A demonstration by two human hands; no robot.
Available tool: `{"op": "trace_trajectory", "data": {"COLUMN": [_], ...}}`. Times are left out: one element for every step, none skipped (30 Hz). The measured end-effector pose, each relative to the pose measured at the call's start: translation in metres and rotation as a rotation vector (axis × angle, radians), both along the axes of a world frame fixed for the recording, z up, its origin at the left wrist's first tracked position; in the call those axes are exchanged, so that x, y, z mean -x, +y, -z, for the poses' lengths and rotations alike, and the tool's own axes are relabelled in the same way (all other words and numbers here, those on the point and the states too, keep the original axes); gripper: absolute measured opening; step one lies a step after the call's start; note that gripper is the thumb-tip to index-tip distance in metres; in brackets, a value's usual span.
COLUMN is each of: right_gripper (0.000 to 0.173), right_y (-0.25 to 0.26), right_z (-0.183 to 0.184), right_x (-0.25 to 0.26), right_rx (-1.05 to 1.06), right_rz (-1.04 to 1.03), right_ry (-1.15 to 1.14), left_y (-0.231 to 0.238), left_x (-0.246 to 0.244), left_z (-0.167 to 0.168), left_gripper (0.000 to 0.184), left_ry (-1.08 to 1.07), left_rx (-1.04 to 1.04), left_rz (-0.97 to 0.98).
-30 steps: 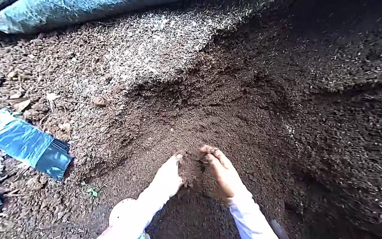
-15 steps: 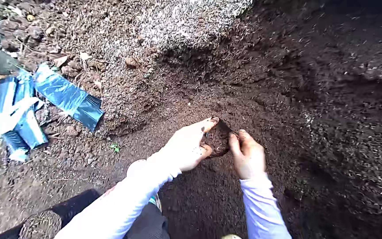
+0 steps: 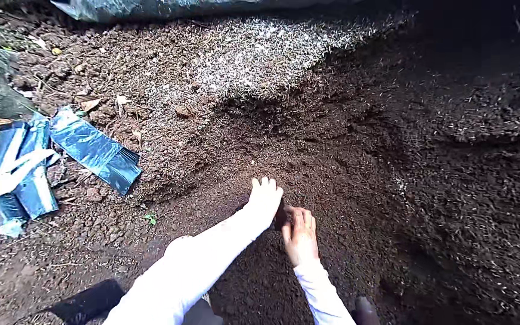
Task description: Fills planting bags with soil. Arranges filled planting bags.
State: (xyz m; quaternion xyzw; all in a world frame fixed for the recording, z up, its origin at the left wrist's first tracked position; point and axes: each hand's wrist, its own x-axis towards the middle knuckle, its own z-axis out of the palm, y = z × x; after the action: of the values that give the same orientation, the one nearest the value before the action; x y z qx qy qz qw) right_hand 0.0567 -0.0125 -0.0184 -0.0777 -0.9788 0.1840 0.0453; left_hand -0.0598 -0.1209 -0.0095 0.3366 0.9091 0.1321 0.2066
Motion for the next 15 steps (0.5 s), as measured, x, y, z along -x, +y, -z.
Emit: {"op": "trace_trajectory", "data": {"right_gripper": [0.032,0.032,0.034,0.037,0.041,0.048,0.061,0.077,0.089,0.094,0.093,0.089,0.083,0.075,0.066], "right_y": [-0.004,-0.009,-0.015,-0.022,-0.028,-0.035,-0.041,-0.048,-0.054,-0.060,-0.065,-0.068,-0.072,-0.075,-0.078], "right_z": [-0.004,-0.011,-0.018,-0.023,-0.025,-0.024,-0.021,-0.014,-0.003,0.009,0.018,0.021,0.022,0.024,0.027], "right_x": [-0.006,-0.011,-0.017,-0.023,-0.030,-0.037,-0.045,-0.052,-0.061,-0.070,-0.076,-0.076,-0.073,-0.072,-0.073], "right_rx": [0.026,0.072,0.119,0.150,0.162,0.163,0.159,0.149,0.128,0.105,0.080,0.056,0.022,-0.001,0.012], "right_rz": [-0.060,-0.111,-0.144,-0.157,-0.156,-0.150,-0.139,-0.128,-0.115,-0.100,-0.098,-0.116,-0.149,-0.180,-0.185], "right_ry": [0.067,0.043,-0.044,-0.148,-0.243,-0.329,-0.399,-0.442,-0.434,-0.432,-0.460,-0.558,-0.688,-0.754,-0.775], "left_y": [0.002,0.000,-0.005,-0.010,-0.016,-0.024,-0.031,-0.038,-0.044,-0.048,-0.051,-0.052,-0.053,-0.053,-0.052], "left_x": [0.004,0.007,0.006,0.002,-0.007,-0.019,-0.033,-0.045,-0.056,-0.067,-0.077,-0.084,-0.090,-0.094,-0.097], "left_z": [0.008,0.011,0.009,0.007,0.006,0.007,0.008,0.010,0.012,0.016,0.020,0.023,0.027,0.030,0.033], "left_gripper": [0.035,0.032,0.032,0.033,0.034,0.034,0.034,0.033,0.032,0.031,0.030,0.030,0.031,0.032,0.033], "left_ry": [-0.021,-0.053,-0.105,-0.154,-0.196,-0.218,-0.226,-0.226,-0.223,-0.204,-0.192,-0.195,-0.214,-0.242,-0.271], "left_rx": [0.023,0.019,-0.015,-0.057,-0.097,-0.136,-0.166,-0.192,-0.218,-0.249,-0.269,-0.282,-0.288,-0.283,-0.280], "left_rz": [0.045,0.088,0.119,0.139,0.151,0.163,0.178,0.194,0.213,0.241,0.276,0.311,0.350,0.397,0.445]}}
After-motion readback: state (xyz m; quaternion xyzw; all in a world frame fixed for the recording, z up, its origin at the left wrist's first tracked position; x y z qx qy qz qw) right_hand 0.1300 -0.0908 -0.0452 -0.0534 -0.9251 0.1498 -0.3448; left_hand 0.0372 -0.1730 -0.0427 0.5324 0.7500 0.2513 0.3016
